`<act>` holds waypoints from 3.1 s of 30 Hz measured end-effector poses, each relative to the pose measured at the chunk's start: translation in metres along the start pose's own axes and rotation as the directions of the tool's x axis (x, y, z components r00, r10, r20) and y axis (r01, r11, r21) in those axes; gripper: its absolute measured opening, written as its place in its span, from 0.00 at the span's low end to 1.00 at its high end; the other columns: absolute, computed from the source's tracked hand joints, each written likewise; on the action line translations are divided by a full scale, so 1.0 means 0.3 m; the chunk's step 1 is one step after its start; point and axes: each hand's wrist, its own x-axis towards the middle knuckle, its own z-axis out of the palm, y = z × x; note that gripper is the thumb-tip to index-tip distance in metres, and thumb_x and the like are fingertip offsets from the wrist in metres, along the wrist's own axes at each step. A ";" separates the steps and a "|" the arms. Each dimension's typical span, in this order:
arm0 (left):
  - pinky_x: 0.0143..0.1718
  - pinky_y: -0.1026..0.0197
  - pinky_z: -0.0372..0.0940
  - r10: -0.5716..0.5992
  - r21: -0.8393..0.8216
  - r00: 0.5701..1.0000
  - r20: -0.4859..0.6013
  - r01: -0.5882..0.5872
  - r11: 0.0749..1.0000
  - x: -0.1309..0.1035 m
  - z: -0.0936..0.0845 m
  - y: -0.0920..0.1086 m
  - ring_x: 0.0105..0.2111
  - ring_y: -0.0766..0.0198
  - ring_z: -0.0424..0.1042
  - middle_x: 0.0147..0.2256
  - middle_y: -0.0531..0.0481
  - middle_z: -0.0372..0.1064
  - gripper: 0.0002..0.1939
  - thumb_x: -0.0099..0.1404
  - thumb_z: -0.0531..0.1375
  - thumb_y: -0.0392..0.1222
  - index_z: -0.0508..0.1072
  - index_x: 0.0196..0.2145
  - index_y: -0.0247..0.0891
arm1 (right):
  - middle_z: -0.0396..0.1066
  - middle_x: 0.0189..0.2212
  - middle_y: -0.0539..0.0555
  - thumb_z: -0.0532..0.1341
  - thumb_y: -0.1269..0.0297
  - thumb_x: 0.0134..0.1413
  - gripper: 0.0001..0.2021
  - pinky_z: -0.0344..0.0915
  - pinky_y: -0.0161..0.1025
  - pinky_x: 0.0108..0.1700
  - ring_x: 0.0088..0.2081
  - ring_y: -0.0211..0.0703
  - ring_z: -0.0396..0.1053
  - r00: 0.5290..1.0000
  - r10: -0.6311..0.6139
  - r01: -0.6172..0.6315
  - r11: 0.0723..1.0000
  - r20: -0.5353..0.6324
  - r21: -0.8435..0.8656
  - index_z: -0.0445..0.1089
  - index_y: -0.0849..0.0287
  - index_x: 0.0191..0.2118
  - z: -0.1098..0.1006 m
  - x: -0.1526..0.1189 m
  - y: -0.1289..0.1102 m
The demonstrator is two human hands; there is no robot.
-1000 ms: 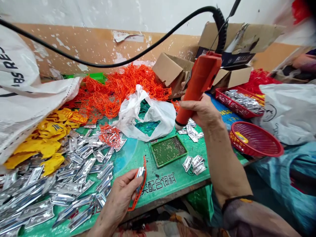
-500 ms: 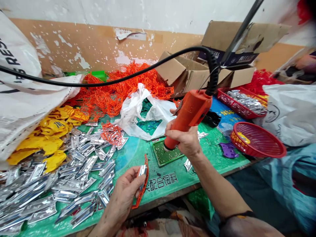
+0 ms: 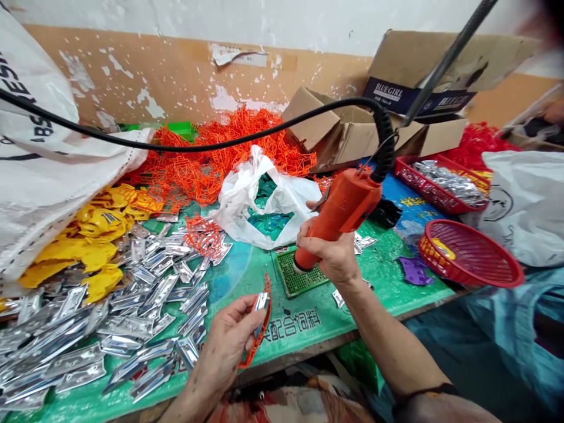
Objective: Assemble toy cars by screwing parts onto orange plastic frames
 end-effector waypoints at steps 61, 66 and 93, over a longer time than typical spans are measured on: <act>0.25 0.64 0.58 0.010 -0.102 1.000 -0.010 -0.011 0.995 -0.008 0.064 0.011 0.23 0.66 0.66 0.24 0.53 0.71 0.15 0.47 0.69 0.44 0.74 0.33 0.36 | 0.67 0.25 0.46 0.67 0.70 0.38 0.21 0.66 0.46 0.35 0.28 0.43 0.65 0.996 0.052 -0.062 0.989 0.074 0.136 0.68 0.50 0.43 0.127 -0.123 -0.175; 0.27 0.63 0.60 0.011 -0.100 1.000 -0.007 -0.012 0.995 -0.009 0.060 0.007 0.24 0.65 0.68 0.25 0.52 0.72 0.15 0.48 0.69 0.43 0.75 0.33 0.36 | 0.67 0.26 0.47 0.67 0.68 0.40 0.17 0.66 0.48 0.38 0.30 0.44 0.66 0.995 0.040 -0.046 0.997 0.091 0.065 0.68 0.51 0.40 0.122 -0.130 -0.161; 0.28 0.68 0.60 0.054 -0.259 0.998 -0.037 -0.062 0.964 0.002 0.056 -0.018 0.25 0.69 0.66 0.25 0.54 0.71 0.13 0.46 0.70 0.39 0.78 0.32 0.35 | 0.67 0.26 0.46 0.68 0.67 0.41 0.17 0.70 0.48 0.39 0.30 0.42 0.67 0.984 -0.046 0.048 0.999 0.173 -0.005 0.68 0.49 0.40 0.122 -0.154 -0.114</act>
